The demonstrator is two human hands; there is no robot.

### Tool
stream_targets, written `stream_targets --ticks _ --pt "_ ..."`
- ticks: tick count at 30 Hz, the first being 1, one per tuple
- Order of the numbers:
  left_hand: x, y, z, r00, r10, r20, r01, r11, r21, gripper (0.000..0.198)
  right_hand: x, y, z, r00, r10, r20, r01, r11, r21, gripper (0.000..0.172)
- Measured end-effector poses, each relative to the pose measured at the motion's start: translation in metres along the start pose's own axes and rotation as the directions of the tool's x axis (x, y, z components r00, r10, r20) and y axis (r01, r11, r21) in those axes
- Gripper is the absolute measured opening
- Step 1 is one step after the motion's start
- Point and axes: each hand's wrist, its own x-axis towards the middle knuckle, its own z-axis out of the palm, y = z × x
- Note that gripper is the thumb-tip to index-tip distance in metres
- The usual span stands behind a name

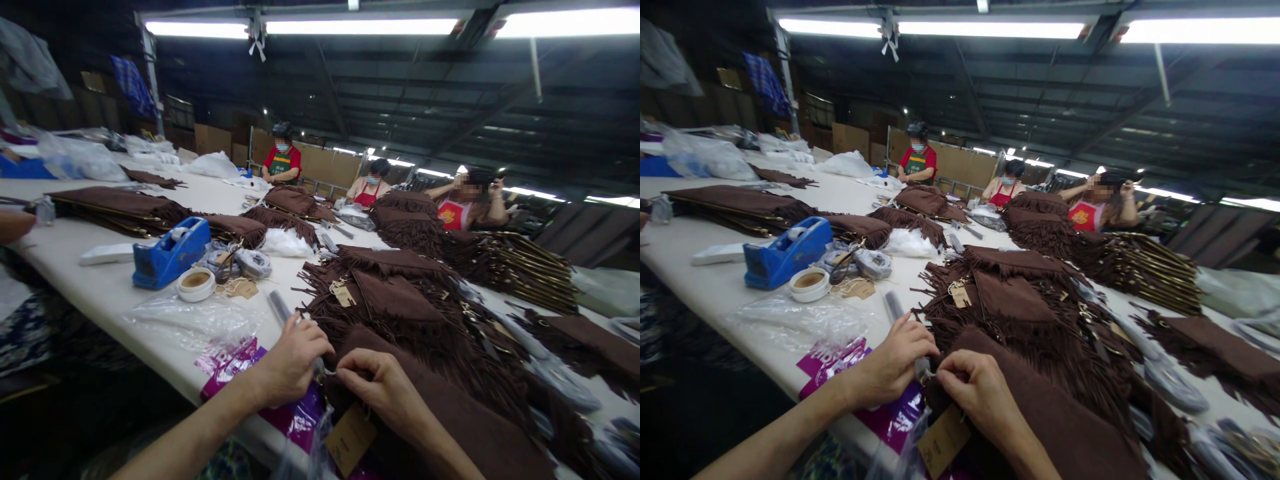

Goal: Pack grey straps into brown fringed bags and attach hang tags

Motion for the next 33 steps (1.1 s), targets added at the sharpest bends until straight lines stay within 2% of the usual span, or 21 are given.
stream_targets --ticks 2,4,7,9,13,18,22,25,28,30,33 --pt "-0.002 0.007 -0.003 0.999 -0.016 -0.029 0.015 0.999 -0.049 0.032 0.000 0.001 0.000 1.000 0.003 -0.015 -0.003 0.999 0.037 0.020" --pt "-0.003 0.014 -0.004 0.999 -0.052 -0.014 0.052 0.998 -0.041 0.019 -0.001 0.001 0.001 1.000 -0.008 -0.029 0.010 0.998 0.059 0.022" --pt "-0.001 0.019 0.001 0.995 -0.089 0.044 0.088 0.996 0.005 0.026 -0.002 0.002 0.002 0.998 -0.036 -0.051 0.041 0.995 0.093 0.027" --pt "0.000 0.019 0.007 0.989 -0.140 0.043 0.141 0.990 -0.012 0.027 -0.003 0.001 0.002 0.997 -0.048 -0.065 0.055 0.992 0.109 0.030" --pt "0.002 0.017 0.012 0.968 -0.252 0.009 0.250 0.956 -0.156 0.025 -0.004 -0.001 0.001 0.996 -0.050 -0.075 0.059 0.990 0.125 0.025" --pt "0.002 0.015 0.008 0.955 -0.295 -0.018 0.270 0.896 -0.353 0.018 -0.002 0.000 0.000 0.998 -0.011 -0.061 0.024 0.972 0.233 0.023" --pt "0.002 0.015 0.003 0.937 -0.349 0.008 0.317 0.841 -0.438 0.013 0.002 0.000 0.001 1.000 0.009 -0.018 -0.003 0.953 0.303 0.024" --pt "0.001 0.016 0.001 0.926 -0.378 0.017 0.347 0.831 -0.435 0.013 0.005 0.000 0.002 1.000 -0.002 0.011 -0.002 0.942 0.334 0.023" --pt "-0.002 0.016 0.002 0.940 -0.340 -0.003 0.320 0.886 -0.335 0.011 0.008 0.002 0.002 0.999 -0.028 0.023 0.019 0.947 0.320 0.022" --pt "-0.005 0.015 0.002 0.970 -0.241 -0.021 0.231 0.949 -0.213 0.014 0.009 0.006 0.002 0.999 -0.032 0.028 0.021 0.943 0.333 0.022" --pt "-0.007 0.012 0.002 0.997 -0.060 0.047 0.059 0.998 0.013 0.047 0.008 0.012 0.001 0.999 -0.023 0.042 0.004 0.918 0.396 0.022"
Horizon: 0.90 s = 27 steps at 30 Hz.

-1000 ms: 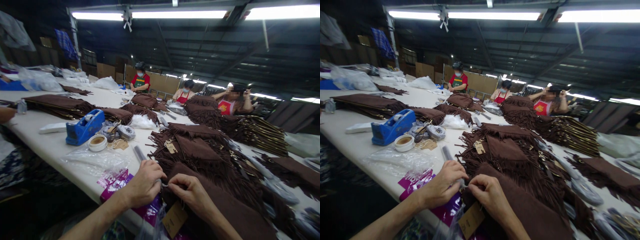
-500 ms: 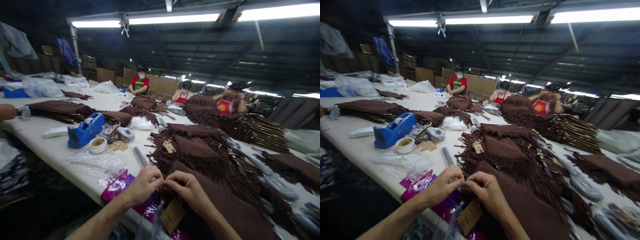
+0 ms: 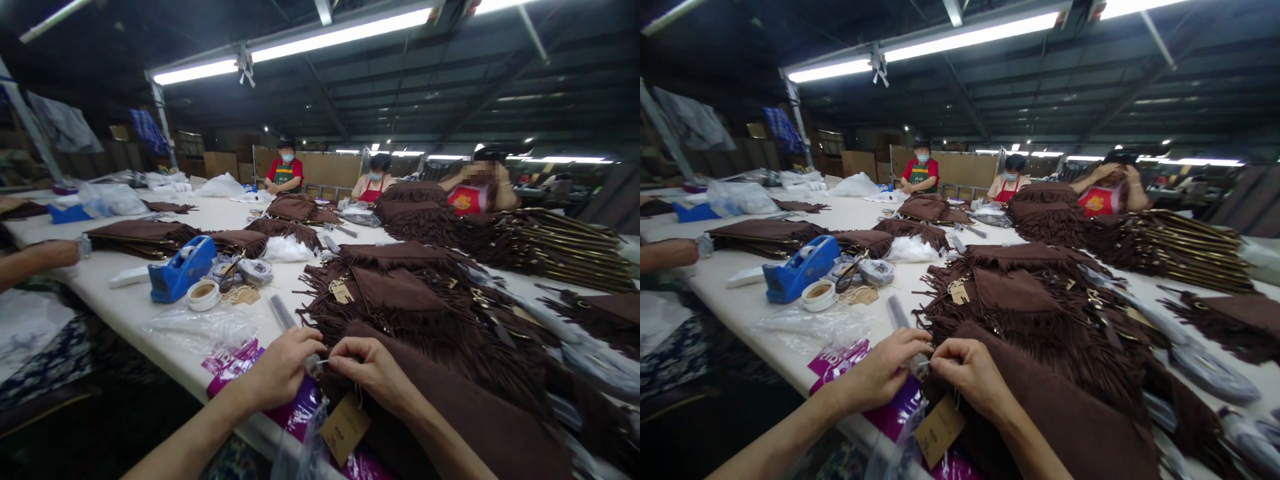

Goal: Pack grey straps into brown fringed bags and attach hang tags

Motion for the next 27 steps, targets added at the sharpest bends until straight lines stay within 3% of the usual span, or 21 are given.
stream_targets --ticks 2,5,8,10,19,27 --pt "0.000 -0.001 0.000 0.993 0.041 0.108 -0.054 0.991 0.123 0.048 -0.001 0.002 -0.002 1.000 -0.011 0.003 0.011 1.000 0.017 0.022" --pt "0.004 0.001 0.001 0.973 -0.064 0.223 -0.003 0.957 0.290 0.022 -0.003 0.004 -0.004 0.999 -0.040 0.016 0.040 0.999 0.016 0.021" --pt "0.007 0.003 0.003 0.958 -0.192 0.215 0.081 0.895 0.438 0.021 -0.004 0.005 -0.003 0.999 -0.053 0.013 0.053 0.998 -0.014 0.019" --pt "0.008 0.005 0.004 0.957 -0.212 0.200 0.091 0.868 0.487 0.026 -0.006 0.005 -0.002 0.998 -0.067 -0.017 0.066 0.995 -0.069 0.018" --pt "0.006 0.006 0.009 0.962 -0.249 0.111 0.176 0.878 0.445 0.029 -0.013 0.007 0.005 0.969 -0.230 -0.085 0.176 0.895 -0.411 0.016" --pt "0.011 0.009 0.001 0.967 -0.226 0.114 0.172 0.917 0.359 0.026 -0.012 0.005 0.007 0.977 -0.205 -0.057 0.142 0.826 -0.545 0.016"
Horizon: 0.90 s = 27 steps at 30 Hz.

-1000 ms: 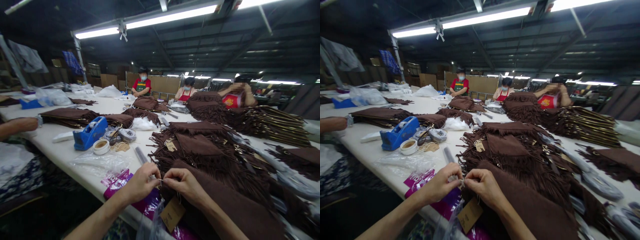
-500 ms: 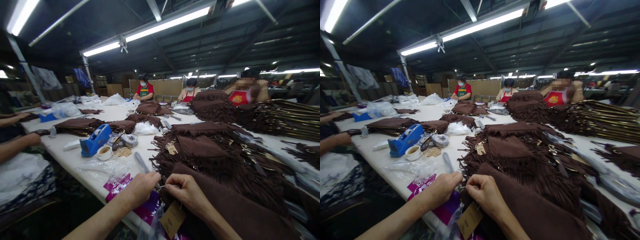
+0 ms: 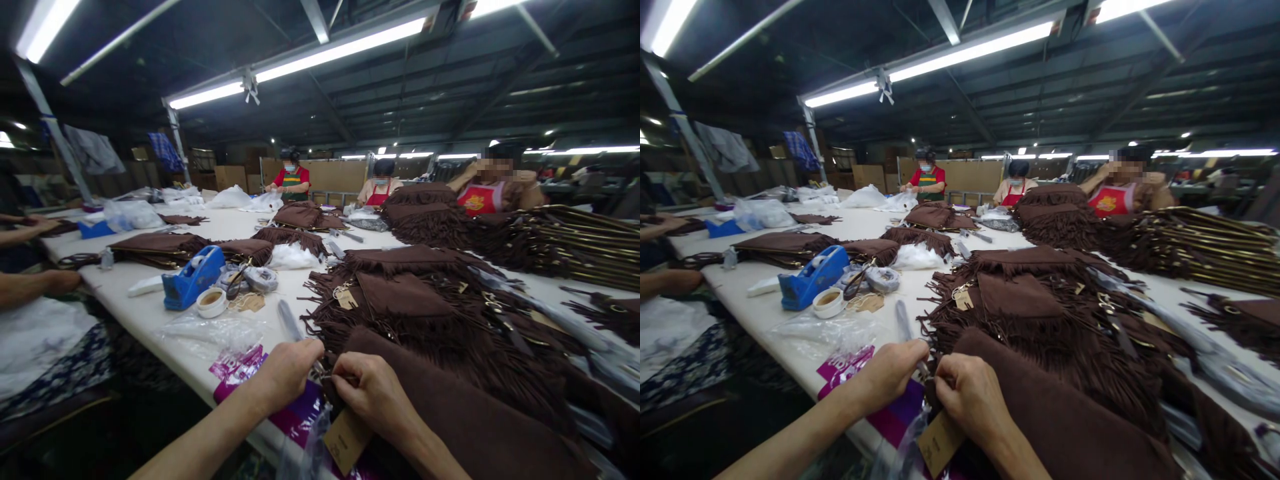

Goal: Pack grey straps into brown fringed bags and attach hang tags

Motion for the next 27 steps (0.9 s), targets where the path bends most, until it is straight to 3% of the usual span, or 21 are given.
stream_targets --ticks 7,14,22,27 --pt "0.003 -0.002 0.008 0.997 0.004 -0.076 -0.021 0.975 -0.221 0.018 0.008 -0.003 0.002 0.992 0.033 0.120 -0.020 0.994 -0.107 0.015" --pt "0.001 0.000 0.009 0.994 -0.021 -0.111 -0.041 0.846 -0.531 0.026 0.009 -0.001 0.004 0.987 0.046 0.153 -0.020 0.986 -0.164 0.013" --pt "0.005 0.002 0.016 0.995 -0.002 -0.103 -0.058 0.814 -0.578 0.034 0.009 -0.001 0.006 0.987 0.038 0.158 -0.009 0.985 -0.175 0.013" --pt "0.000 0.001 -0.003 0.994 0.017 -0.107 -0.071 0.852 -0.519 0.041 0.008 -0.001 -0.005 0.986 -0.002 0.165 -0.012 0.996 0.085 0.019"
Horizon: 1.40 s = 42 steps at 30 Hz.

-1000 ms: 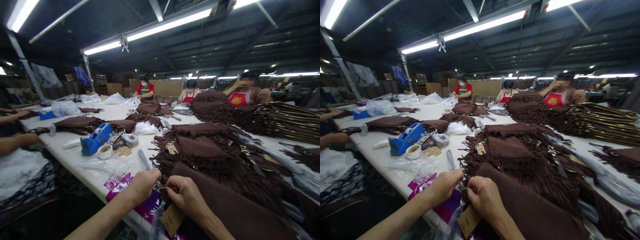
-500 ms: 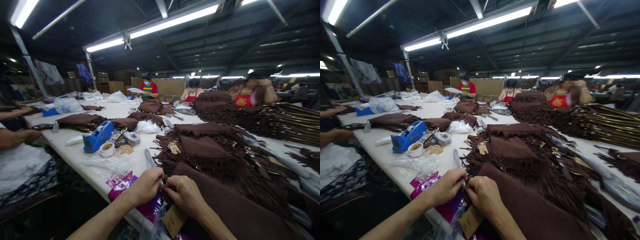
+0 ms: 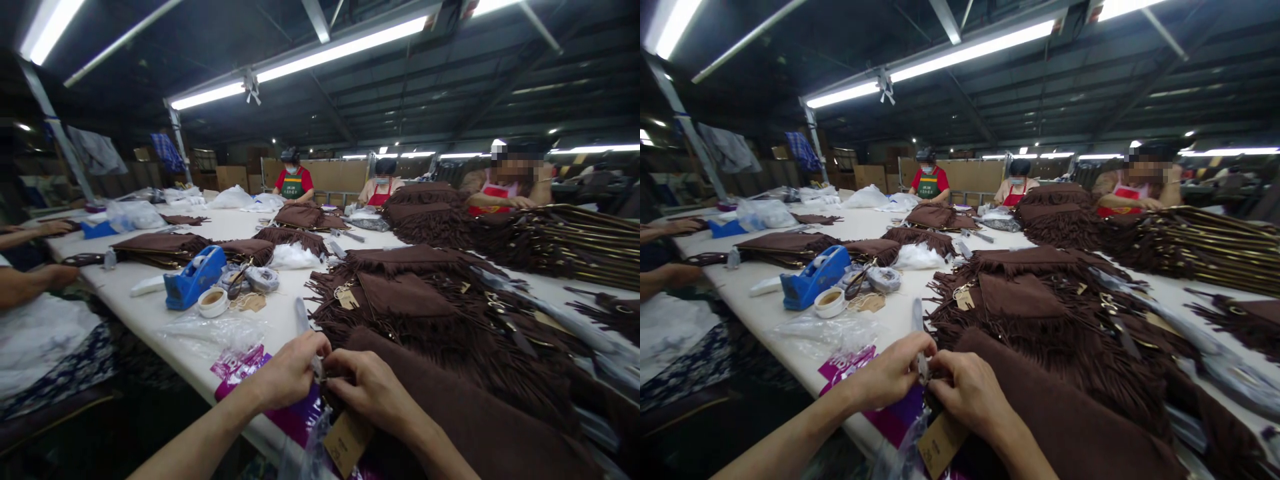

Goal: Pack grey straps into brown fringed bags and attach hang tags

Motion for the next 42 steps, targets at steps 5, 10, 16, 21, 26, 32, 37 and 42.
stream_targets --ticks 5,10,16,21,26,32,37,42 --pt "-0.003 0.011 -0.020 0.997 0.004 -0.071 -0.002 0.999 0.033 0.047 0.002 0.004 -0.008 0.999 -0.007 -0.036 0.016 0.965 0.261 0.018" --pt "0.006 0.020 -0.027 0.981 -0.012 -0.192 0.004 0.999 -0.041 0.045 0.014 0.000 0.000 0.998 0.025 -0.057 -0.004 0.942 0.335 0.016" --pt "0.016 0.018 -0.028 0.973 -0.071 -0.221 0.031 0.983 -0.180 0.036 0.028 0.000 0.011 0.996 0.005 -0.088 0.032 0.908 0.418 0.011" --pt "0.005 -0.005 -0.005 0.932 -0.272 -0.241 0.194 0.933 -0.302 0.018 0.028 0.009 0.015 0.993 0.044 -0.109 0.020 0.852 0.523 0.016" --pt "-0.007 -0.015 0.029 0.908 -0.351 -0.227 0.259 0.899 -0.352 0.014 0.028 0.010 0.019 0.987 0.082 -0.139 0.000 0.862 0.506 0.019" --pt "-0.003 -0.010 0.041 0.880 -0.409 -0.240 0.251 0.832 -0.495 0.016 0.026 0.009 0.018 0.982 0.081 -0.171 0.007 0.889 0.459 0.023" --pt "-0.005 -0.006 0.037 0.873 -0.447 -0.195 0.281 0.787 -0.549 0.024 0.025 0.010 0.018 0.977 0.082 -0.196 0.002 0.919 0.395 0.021" --pt "-0.007 -0.005 0.036 0.873 -0.456 -0.171 0.294 0.773 -0.562 0.024 0.026 0.008 0.017 0.978 0.076 -0.192 0.002 0.926 0.377 0.024"
